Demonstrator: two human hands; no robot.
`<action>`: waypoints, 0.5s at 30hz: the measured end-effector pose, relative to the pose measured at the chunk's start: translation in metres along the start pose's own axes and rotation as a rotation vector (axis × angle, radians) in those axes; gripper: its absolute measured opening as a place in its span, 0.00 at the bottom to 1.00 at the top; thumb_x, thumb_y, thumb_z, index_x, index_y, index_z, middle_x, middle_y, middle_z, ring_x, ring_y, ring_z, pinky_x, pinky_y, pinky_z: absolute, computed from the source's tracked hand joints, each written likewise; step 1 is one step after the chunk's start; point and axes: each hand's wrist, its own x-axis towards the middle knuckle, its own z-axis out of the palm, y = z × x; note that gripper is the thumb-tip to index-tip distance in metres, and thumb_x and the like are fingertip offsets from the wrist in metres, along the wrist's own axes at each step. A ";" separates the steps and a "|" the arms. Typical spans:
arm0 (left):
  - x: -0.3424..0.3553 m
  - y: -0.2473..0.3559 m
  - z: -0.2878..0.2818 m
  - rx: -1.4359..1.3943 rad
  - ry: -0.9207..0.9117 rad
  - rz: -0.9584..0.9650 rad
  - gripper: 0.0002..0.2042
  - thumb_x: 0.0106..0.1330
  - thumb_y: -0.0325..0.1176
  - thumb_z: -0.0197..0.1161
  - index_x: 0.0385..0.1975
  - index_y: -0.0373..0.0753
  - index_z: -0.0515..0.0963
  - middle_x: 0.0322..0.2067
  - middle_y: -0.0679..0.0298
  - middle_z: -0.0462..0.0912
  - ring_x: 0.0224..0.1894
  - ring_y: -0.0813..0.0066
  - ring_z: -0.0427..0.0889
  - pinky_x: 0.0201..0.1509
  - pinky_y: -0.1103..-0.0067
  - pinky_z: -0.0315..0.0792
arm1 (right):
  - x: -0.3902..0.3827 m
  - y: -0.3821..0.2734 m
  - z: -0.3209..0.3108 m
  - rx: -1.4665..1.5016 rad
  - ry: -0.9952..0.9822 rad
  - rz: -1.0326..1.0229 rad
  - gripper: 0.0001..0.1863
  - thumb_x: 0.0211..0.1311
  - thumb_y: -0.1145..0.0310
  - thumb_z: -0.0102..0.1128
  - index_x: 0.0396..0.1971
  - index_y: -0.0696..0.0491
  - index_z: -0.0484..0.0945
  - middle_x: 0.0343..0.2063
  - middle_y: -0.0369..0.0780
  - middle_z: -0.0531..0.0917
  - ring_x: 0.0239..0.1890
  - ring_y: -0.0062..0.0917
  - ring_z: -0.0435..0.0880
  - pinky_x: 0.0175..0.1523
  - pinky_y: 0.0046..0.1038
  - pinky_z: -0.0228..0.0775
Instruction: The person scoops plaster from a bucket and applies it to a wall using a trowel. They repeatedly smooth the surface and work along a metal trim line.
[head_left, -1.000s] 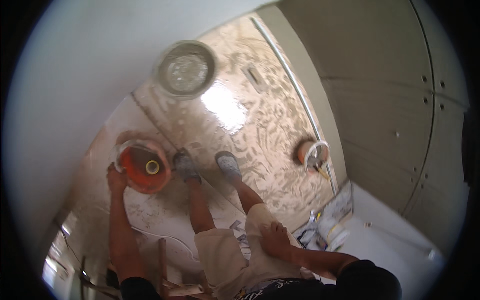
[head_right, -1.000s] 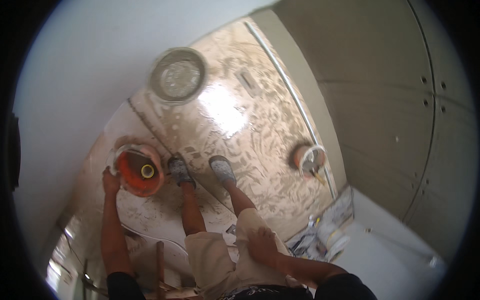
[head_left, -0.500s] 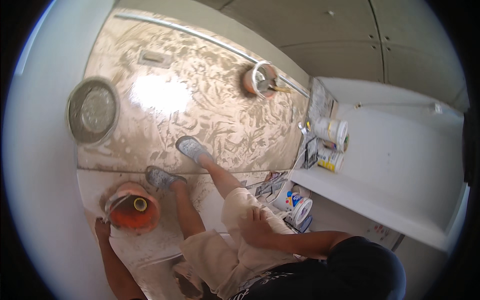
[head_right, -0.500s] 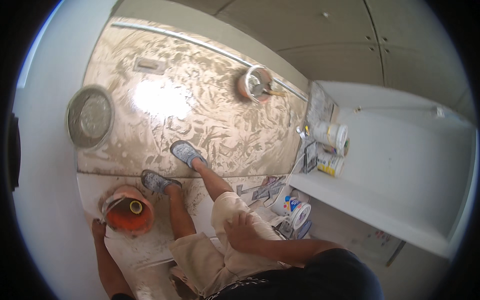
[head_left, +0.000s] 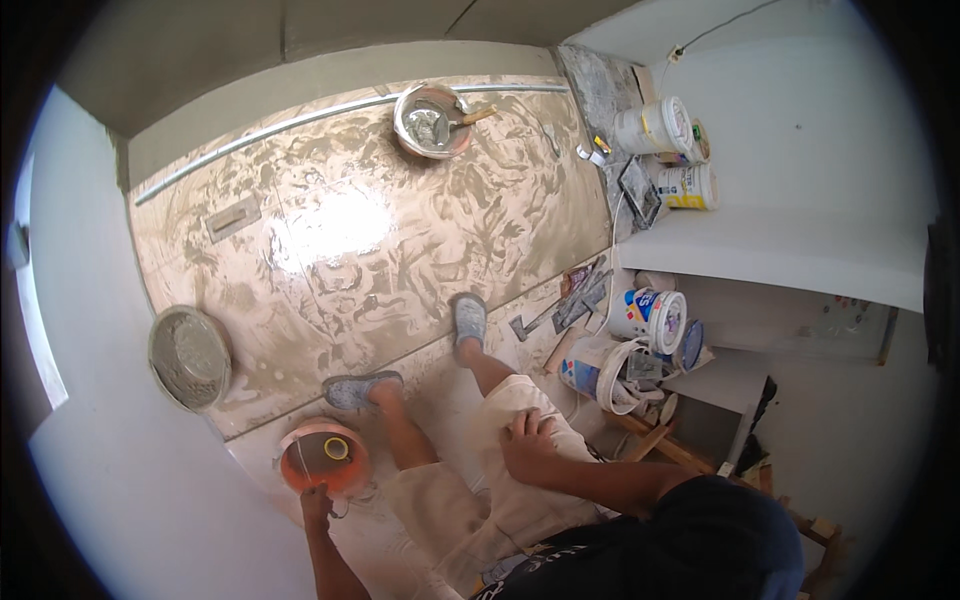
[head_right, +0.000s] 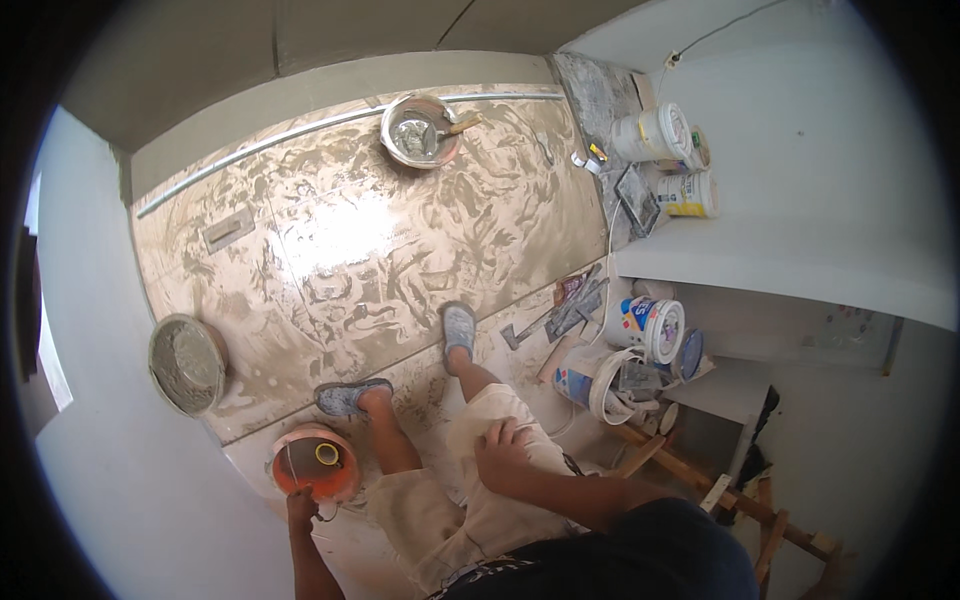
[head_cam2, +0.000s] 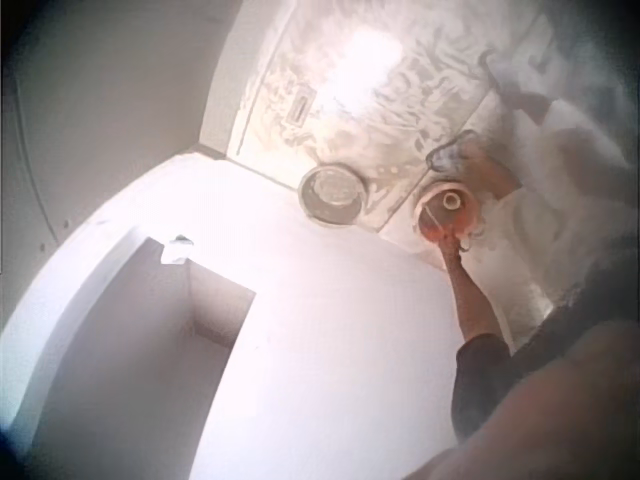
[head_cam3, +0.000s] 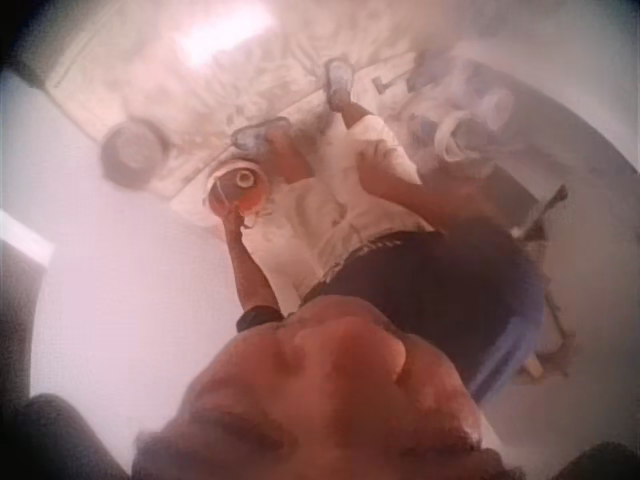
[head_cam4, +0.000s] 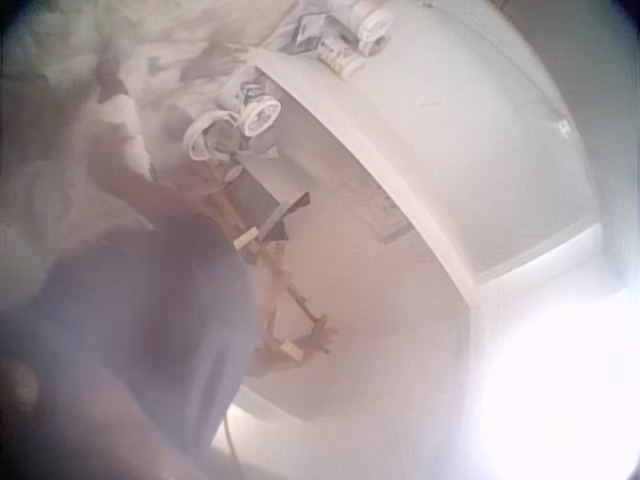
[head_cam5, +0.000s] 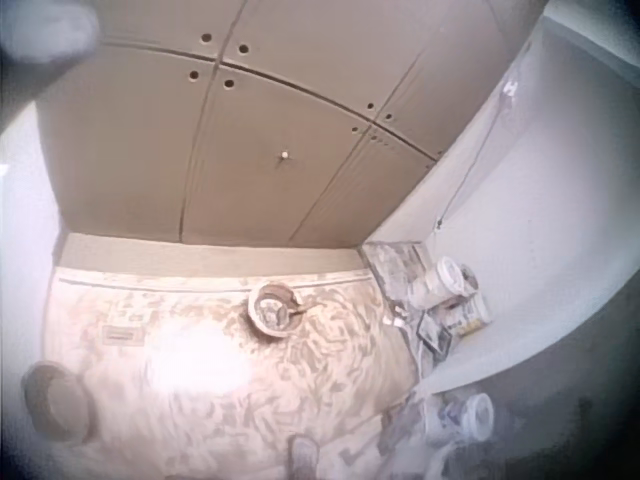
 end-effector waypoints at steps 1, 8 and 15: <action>-0.008 0.020 0.012 0.000 -0.002 0.003 0.11 0.66 0.38 0.65 0.30 0.35 0.77 0.18 0.67 0.72 0.16 0.76 0.70 0.21 0.75 0.65 | -0.002 0.008 0.007 0.045 -0.008 0.017 0.26 0.69 0.59 0.52 0.62 0.58 0.73 0.65 0.66 0.65 0.68 0.69 0.61 0.61 0.75 0.55; -0.071 0.133 0.102 0.002 0.150 0.087 0.13 0.69 0.41 0.65 0.35 0.38 0.73 0.17 0.67 0.68 0.17 0.74 0.70 0.20 0.76 0.66 | -0.001 0.071 0.063 0.236 -0.054 0.014 0.26 0.69 0.55 0.54 0.62 0.54 0.74 0.64 0.64 0.65 0.67 0.67 0.62 0.61 0.74 0.56; -0.139 0.259 0.208 -0.111 0.203 0.246 0.15 0.68 0.42 0.68 0.31 0.39 0.72 0.20 0.68 0.68 0.17 0.76 0.69 0.22 0.77 0.68 | 0.007 0.167 0.121 0.661 0.064 0.021 0.23 0.64 0.53 0.58 0.55 0.48 0.78 0.60 0.57 0.71 0.61 0.59 0.71 0.54 0.63 0.67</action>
